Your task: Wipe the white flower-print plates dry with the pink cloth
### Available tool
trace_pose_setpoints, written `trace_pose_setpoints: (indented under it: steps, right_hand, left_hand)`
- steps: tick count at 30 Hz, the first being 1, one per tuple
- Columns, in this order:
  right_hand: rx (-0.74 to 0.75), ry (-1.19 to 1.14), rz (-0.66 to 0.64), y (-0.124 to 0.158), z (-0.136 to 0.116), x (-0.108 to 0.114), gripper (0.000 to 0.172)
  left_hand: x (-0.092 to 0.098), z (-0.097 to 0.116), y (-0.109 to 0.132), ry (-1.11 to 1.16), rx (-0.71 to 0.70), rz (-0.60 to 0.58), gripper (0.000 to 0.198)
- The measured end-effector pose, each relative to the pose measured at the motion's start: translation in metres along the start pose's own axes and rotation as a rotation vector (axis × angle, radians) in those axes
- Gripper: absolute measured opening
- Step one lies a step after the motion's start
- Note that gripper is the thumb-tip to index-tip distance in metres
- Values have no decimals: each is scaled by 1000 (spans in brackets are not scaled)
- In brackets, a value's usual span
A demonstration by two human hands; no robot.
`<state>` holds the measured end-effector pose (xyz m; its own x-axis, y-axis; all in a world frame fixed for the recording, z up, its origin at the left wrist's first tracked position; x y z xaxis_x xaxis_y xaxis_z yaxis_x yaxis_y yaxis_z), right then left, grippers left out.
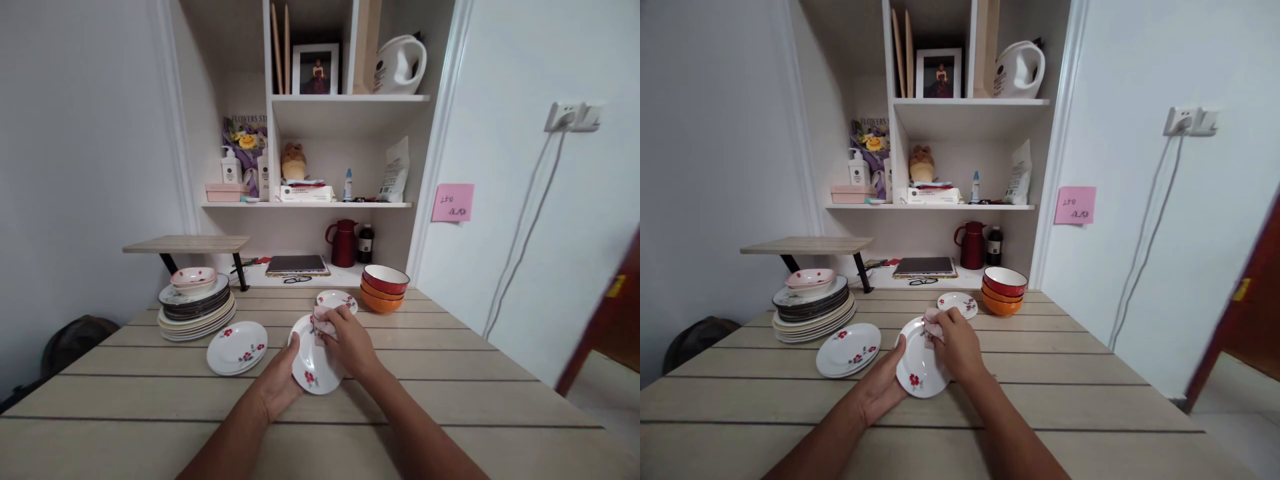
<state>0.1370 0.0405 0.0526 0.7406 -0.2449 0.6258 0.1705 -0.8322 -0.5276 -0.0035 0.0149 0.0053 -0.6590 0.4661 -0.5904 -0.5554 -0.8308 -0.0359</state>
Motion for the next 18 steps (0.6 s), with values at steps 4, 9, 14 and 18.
trace_pose_setpoints:
  steps: [4, 9, 14, 18]
  right_hand:
    - [72, -41, -22, 0, -7, -3, 25]
    - [196, -146, -86, 3, -20, -12, 28]
    - [293, -218, -179, 9, -36, -18, 37]
    - [364, -218, -263, 13, -45, -21, 44]
  left_hand:
    - [-4, -3, 1, -29, 41, -16, 59]
    - [-6, -4, 0, -27, 43, -53, 59]
    - [-8, 2, 2, 22, -16, -63, 61]
    - [-4, 10, 4, 56, -95, -7, 59]
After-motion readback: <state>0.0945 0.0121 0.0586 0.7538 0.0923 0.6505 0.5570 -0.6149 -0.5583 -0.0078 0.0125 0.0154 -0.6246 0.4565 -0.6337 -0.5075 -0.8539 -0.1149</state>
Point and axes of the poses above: each hand's wrist, its own y-axis away from the middle knuckle, its own x-axis out of the back of the hand, z = x × y, the point moved 4 cm from there along -y, towards the middle knuckle, and after that the axes turned 10 degrees about -y, right-handed, at the moved point
